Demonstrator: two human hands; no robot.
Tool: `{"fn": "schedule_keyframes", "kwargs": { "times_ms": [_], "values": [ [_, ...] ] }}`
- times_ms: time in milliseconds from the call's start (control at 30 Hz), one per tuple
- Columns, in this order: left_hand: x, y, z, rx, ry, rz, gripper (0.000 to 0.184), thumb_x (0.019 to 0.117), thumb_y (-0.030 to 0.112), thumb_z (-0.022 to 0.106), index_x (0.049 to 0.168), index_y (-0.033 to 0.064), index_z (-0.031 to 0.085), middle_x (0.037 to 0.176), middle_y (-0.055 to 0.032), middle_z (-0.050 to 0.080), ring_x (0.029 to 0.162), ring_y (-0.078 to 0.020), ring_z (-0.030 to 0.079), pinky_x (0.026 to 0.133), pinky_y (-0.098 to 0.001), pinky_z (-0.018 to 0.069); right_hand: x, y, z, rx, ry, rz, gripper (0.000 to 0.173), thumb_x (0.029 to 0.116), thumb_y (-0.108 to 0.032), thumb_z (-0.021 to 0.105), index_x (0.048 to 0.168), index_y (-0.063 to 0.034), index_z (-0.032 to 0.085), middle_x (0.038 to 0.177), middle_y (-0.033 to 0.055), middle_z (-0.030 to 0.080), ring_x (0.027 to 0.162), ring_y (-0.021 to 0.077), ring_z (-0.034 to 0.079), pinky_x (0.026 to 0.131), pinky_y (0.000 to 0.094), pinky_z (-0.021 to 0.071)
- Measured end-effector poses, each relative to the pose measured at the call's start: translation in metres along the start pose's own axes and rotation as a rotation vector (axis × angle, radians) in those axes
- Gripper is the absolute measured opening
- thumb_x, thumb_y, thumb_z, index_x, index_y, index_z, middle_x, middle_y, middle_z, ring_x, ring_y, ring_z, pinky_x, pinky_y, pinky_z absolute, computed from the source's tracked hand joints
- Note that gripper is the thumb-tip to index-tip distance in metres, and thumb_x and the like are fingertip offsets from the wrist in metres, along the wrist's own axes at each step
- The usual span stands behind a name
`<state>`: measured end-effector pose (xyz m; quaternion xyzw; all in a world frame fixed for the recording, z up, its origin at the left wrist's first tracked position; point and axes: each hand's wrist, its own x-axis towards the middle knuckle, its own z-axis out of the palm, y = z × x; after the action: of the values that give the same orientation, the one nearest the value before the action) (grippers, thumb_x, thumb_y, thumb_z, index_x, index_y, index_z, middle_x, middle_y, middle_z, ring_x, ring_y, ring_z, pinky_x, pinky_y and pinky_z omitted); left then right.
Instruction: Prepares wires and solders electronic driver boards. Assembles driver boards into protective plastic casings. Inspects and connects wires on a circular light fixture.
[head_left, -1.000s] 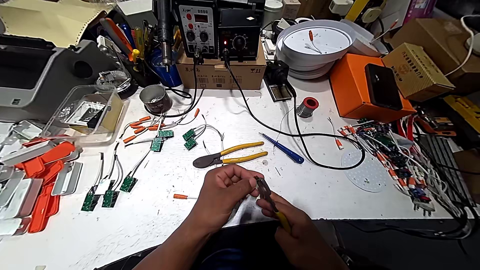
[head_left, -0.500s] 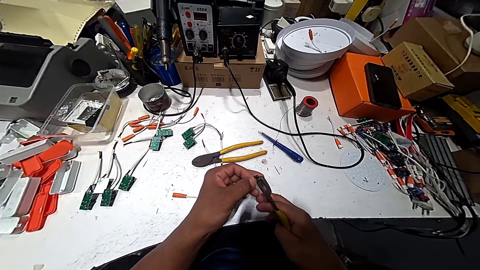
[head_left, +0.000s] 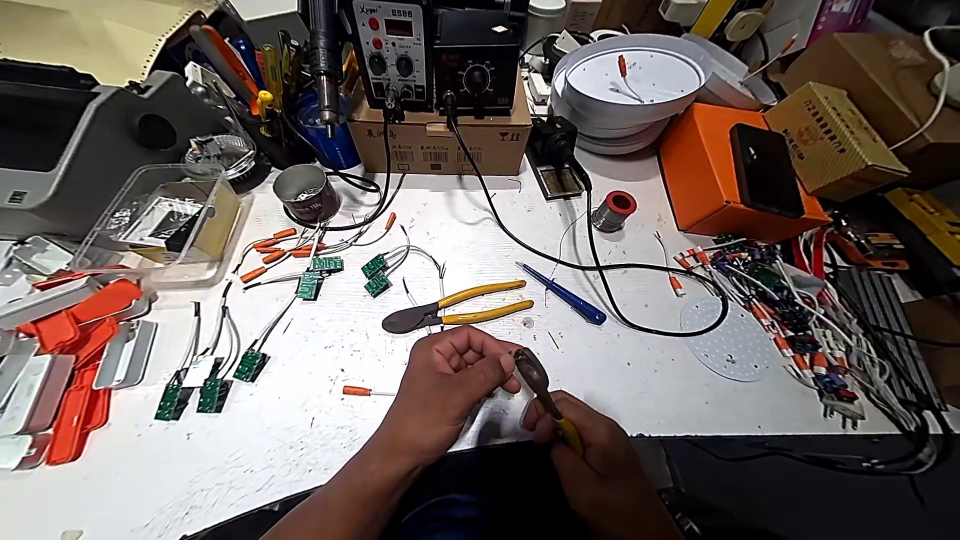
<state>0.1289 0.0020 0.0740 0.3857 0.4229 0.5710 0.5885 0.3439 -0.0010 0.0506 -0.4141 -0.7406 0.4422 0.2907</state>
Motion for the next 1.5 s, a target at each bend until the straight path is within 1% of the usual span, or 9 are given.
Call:
{"fn": "schedule_keyframes", "kwargs": {
  "times_ms": [200, 367, 500, 600, 667, 833, 1200, 1400, 1500],
  "values": [
    [0.002, -0.003, -0.005, -0.174, -0.030, -0.075, 0.010, 0.0949, 0.009, 0.070, 0.097, -0.0009, 0.071, 0.106, -0.0155, 0.074, 0.080, -0.0139, 0.070, 0.069, -0.0266, 0.0597, -0.002, 0.004, -0.011, -0.049, 0.019, -0.015, 0.030, 0.0810, 0.001, 0.052, 0.101, -0.0088, 0.073, 0.119, 0.0020, 0.071, 0.101, 0.0044, 0.068, 0.079, 0.0217, 0.0579],
    [0.001, -0.009, -0.010, -0.346, -0.025, -0.114, 0.006, 0.0942, 0.009, 0.072, 0.095, 0.0032, 0.070, 0.086, -0.0092, 0.069, 0.076, -0.0143, 0.070, 0.073, -0.0295, 0.0615, 0.001, 0.022, -0.043, -0.614, 0.222, 0.005, 0.027, 0.0807, -0.008, 0.058, 0.100, -0.0073, 0.077, 0.117, 0.0119, 0.071, 0.100, 0.0298, 0.071, 0.074, 0.0504, 0.0591],
    [0.000, -0.012, -0.011, -0.350, -0.004, -0.112, 0.007, 0.0935, 0.008, 0.072, 0.095, 0.0023, 0.070, 0.084, -0.0092, 0.069, 0.076, -0.0140, 0.070, 0.076, -0.0301, 0.0611, 0.006, 0.042, -0.069, -0.887, 0.299, 0.054, 0.023, 0.0822, -0.009, 0.058, 0.095, -0.0031, 0.075, 0.115, 0.0174, 0.070, 0.101, 0.0392, 0.068, 0.072, 0.0550, 0.0565],
    [0.000, -0.014, -0.010, -0.371, 0.018, -0.114, 0.005, 0.0942, 0.008, 0.071, 0.094, 0.0026, 0.071, 0.081, -0.0084, 0.068, 0.073, -0.0121, 0.067, 0.073, -0.0272, 0.0592, 0.008, 0.049, -0.083, -0.956, 0.288, 0.065, 0.028, 0.0783, -0.014, 0.066, 0.102, -0.0006, 0.073, 0.129, 0.0259, 0.063, 0.119, 0.0493, 0.059, 0.086, 0.0630, 0.0526],
    [-0.002, -0.016, -0.009, -0.384, 0.034, -0.108, 0.005, 0.0945, 0.008, 0.070, 0.093, 0.0030, 0.071, 0.081, -0.0078, 0.067, 0.072, -0.0113, 0.066, 0.071, -0.0258, 0.0580, 0.010, 0.042, -0.080, -0.827, 0.317, 0.000, 0.039, 0.0832, -0.027, 0.068, 0.112, -0.0016, 0.073, 0.137, 0.0271, 0.059, 0.128, 0.0495, 0.054, 0.097, 0.0648, 0.0473],
    [-0.007, -0.019, -0.001, -0.413, 0.102, -0.095, 0.006, 0.0952, 0.009, 0.070, 0.093, 0.0040, 0.071, 0.082, -0.0076, 0.067, 0.073, -0.0111, 0.066, 0.072, -0.0255, 0.0578, 0.015, 0.012, -0.006, -0.138, 0.216, -0.258, 0.035, 0.0914, -0.038, 0.077, 0.112, -0.0094, 0.072, 0.116, 0.0066, 0.072, 0.110, 0.0124, 0.068, 0.092, 0.0308, 0.0588],
    [-0.022, -0.020, -0.012, -0.357, 0.192, 0.001, 0.012, 0.0955, 0.014, 0.071, 0.093, 0.0022, 0.073, 0.085, -0.0095, 0.070, 0.077, -0.0116, 0.068, 0.075, -0.0259, 0.0578, 0.026, -0.002, 0.045, 0.321, 0.050, -0.211, 0.015, 0.1013, -0.017, 0.063, 0.096, -0.0053, 0.070, 0.085, 0.0003, 0.069, 0.073, 0.0023, 0.064, 0.065, 0.0170, 0.0550],
    [-0.030, -0.032, -0.024, 0.371, 0.219, 0.455, 0.009, 0.0958, 0.013, 0.071, 0.102, 0.0062, 0.072, 0.095, -0.0006, 0.070, 0.083, -0.0061, 0.066, 0.073, -0.0203, 0.0570, 0.024, -0.005, 0.038, 0.609, 0.026, -0.131, 0.018, 0.1030, -0.019, 0.062, 0.097, -0.0045, 0.069, 0.083, 0.0013, 0.069, 0.071, 0.0042, 0.065, 0.064, 0.0194, 0.0569],
    [-0.032, -0.032, -0.022, 0.454, 0.167, 0.470, 0.013, 0.0974, 0.013, 0.070, 0.105, 0.0034, 0.074, 0.097, -0.0030, 0.069, 0.085, -0.0072, 0.065, 0.073, -0.0198, 0.0557, 0.026, -0.006, 0.037, 1.015, -0.115, 0.000, 0.021, 0.1040, -0.023, 0.060, 0.100, -0.0043, 0.069, 0.086, 0.0055, 0.072, 0.077, 0.0089, 0.069, 0.071, 0.0244, 0.0587]
  ]
}}
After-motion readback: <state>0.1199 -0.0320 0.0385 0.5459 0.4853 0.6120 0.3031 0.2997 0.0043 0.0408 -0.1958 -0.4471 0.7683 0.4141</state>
